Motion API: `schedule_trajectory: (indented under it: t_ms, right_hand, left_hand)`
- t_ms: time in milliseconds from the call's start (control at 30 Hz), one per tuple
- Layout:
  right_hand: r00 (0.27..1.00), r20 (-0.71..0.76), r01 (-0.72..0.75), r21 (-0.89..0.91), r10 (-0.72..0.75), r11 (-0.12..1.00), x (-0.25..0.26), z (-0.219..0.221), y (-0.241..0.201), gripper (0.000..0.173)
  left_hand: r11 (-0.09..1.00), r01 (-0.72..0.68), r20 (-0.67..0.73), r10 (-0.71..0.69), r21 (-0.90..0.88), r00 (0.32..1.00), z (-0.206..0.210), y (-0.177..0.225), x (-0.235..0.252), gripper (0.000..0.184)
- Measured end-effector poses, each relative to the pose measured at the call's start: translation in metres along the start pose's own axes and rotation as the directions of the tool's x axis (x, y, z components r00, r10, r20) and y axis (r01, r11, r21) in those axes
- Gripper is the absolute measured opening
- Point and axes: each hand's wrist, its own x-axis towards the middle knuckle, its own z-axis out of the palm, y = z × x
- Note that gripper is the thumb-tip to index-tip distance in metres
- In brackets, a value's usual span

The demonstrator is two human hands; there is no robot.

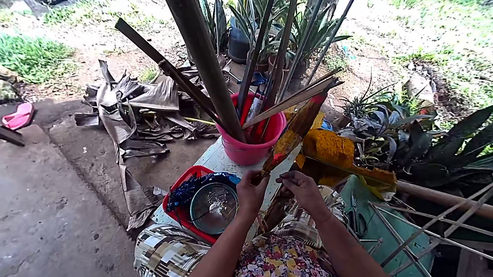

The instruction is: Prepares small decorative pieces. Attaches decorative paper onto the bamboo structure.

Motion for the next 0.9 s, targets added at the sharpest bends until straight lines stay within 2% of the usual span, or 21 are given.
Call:
schedule_trajectory:
  t_ms: [100, 300, 367, 433, 500, 567, 633, 700, 767, 833, 867, 900]
  right_hand:
    - [0.996, -0.030, 0.083, -0.019, -0.083, 0.996, -0.004, 0.001, -0.007, 0.015]
    - [0.982, -0.022, 0.181, -0.161, -0.187, 0.970, -0.002, -0.005, -0.011, 0.017]
    - [0.984, 0.011, 0.176, -0.240, -0.178, 0.955, -0.001, -0.013, -0.010, 0.021]
    - [0.990, 0.084, 0.130, -0.282, -0.110, 0.951, -0.002, -0.026, -0.015, 0.027]
    - [0.990, 0.141, 0.059, -0.238, -0.026, 0.969, -0.003, -0.043, -0.026, 0.033]
    - [0.990, 0.141, 0.045, -0.164, -0.021, 0.985, -0.005, -0.065, -0.034, 0.038]
    - [0.992, 0.069, 0.113, -0.098, -0.107, 0.989, -0.008, -0.095, -0.039, 0.028]
    - [0.952, -0.090, 0.282, -0.101, -0.291, 0.954, -0.012, -0.127, -0.041, 0.016]
    - [0.824, -0.288, 0.424, -0.256, -0.487, 0.869, -0.015, -0.154, -0.047, 0.014]
    - [0.706, -0.396, 0.487, -0.332, -0.588, 0.808, -0.016, -0.166, -0.052, 0.012]
    - [0.702, -0.392, 0.520, -0.290, -0.595, 0.804, -0.016, -0.163, -0.051, 0.011]
    - [0.744, -0.335, 0.538, -0.212, -0.578, 0.816, -0.015, -0.153, -0.047, 0.012]
  left_hand:
    - [0.999, 0.018, 0.020, -0.017, -0.038, 1.000, -0.002, -0.001, 0.001, 0.022]
    - [0.993, -0.117, 0.024, 0.117, 0.011, 0.993, 0.000, -0.011, -0.001, 0.023]
    - [0.993, -0.118, 0.018, 0.117, 0.003, 0.993, 0.000, -0.010, -0.001, 0.022]
    - [0.994, -0.113, 0.018, 0.113, -0.006, 0.993, -0.002, -0.010, -0.001, 0.022]
    - [0.993, -0.115, 0.014, 0.115, -0.011, 0.993, -0.003, -0.010, 0.000, 0.023]
    - [0.993, -0.113, 0.015, 0.114, -0.016, 0.993, -0.005, -0.010, 0.000, 0.023]
    - [0.994, -0.103, 0.024, 0.104, -0.019, 0.994, -0.006, -0.009, 0.000, 0.023]
    - [0.996, -0.090, 0.032, 0.091, -0.022, 0.995, -0.007, -0.007, 0.000, 0.023]
    - [0.996, -0.082, 0.036, 0.084, -0.038, 0.996, -0.008, -0.007, 0.001, 0.023]
    - [0.995, -0.080, 0.047, 0.082, -0.052, 0.995, -0.008, -0.009, 0.001, 0.023]
    - [0.996, -0.075, 0.054, 0.078, -0.056, 0.995, -0.008, -0.009, 0.001, 0.023]
    - [0.996, -0.069, 0.061, 0.072, -0.060, 0.996, -0.007, -0.009, 0.000, 0.024]
